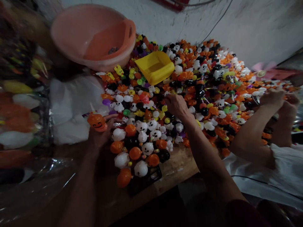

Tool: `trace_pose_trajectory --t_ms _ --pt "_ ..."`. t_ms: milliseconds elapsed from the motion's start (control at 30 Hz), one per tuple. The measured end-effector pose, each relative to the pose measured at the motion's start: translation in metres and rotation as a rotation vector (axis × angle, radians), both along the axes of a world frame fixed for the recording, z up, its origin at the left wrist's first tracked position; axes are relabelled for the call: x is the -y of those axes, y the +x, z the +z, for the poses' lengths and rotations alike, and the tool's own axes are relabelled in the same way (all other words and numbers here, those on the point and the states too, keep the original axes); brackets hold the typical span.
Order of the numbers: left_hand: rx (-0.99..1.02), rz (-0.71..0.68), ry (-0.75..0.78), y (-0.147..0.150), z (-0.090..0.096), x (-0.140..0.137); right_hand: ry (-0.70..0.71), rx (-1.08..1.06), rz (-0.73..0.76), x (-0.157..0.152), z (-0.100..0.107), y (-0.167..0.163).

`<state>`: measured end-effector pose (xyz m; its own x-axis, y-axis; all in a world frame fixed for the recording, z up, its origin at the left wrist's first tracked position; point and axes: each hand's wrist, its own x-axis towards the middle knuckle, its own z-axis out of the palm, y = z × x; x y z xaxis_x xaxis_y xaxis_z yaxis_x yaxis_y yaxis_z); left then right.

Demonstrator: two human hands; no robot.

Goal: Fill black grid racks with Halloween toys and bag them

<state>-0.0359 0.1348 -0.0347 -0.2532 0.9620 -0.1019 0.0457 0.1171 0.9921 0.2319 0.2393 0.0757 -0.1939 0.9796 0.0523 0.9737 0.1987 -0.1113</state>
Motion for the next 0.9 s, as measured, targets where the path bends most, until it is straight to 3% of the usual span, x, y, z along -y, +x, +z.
trace_pose_trajectory --t_ms 100,233,367,600,733,800,900 --pt "-0.023 -0.01 0.001 -0.001 -0.001 0.0 -0.044 0.126 -0.053 0.018 -0.001 0.006" --pt "-0.051 0.031 0.036 0.0 -0.003 0.0 0.059 0.146 -0.059 0.018 0.003 0.002" --pt "-0.127 0.037 0.04 -0.002 -0.006 -0.002 -0.016 0.196 0.108 0.004 0.0 -0.01" --pt "-0.097 0.036 0.087 -0.005 -0.016 -0.007 -0.095 0.157 0.303 -0.014 -0.032 -0.021" --pt "-0.041 0.04 0.065 -0.005 -0.02 -0.007 -0.055 -0.172 0.261 -0.023 -0.039 -0.016" --pt "-0.01 0.053 0.06 -0.004 -0.019 -0.006 -0.045 -0.491 0.247 -0.025 -0.037 -0.009" --pt "0.014 0.043 0.061 -0.002 -0.015 -0.005 -0.147 -0.955 0.281 -0.023 -0.033 0.002"
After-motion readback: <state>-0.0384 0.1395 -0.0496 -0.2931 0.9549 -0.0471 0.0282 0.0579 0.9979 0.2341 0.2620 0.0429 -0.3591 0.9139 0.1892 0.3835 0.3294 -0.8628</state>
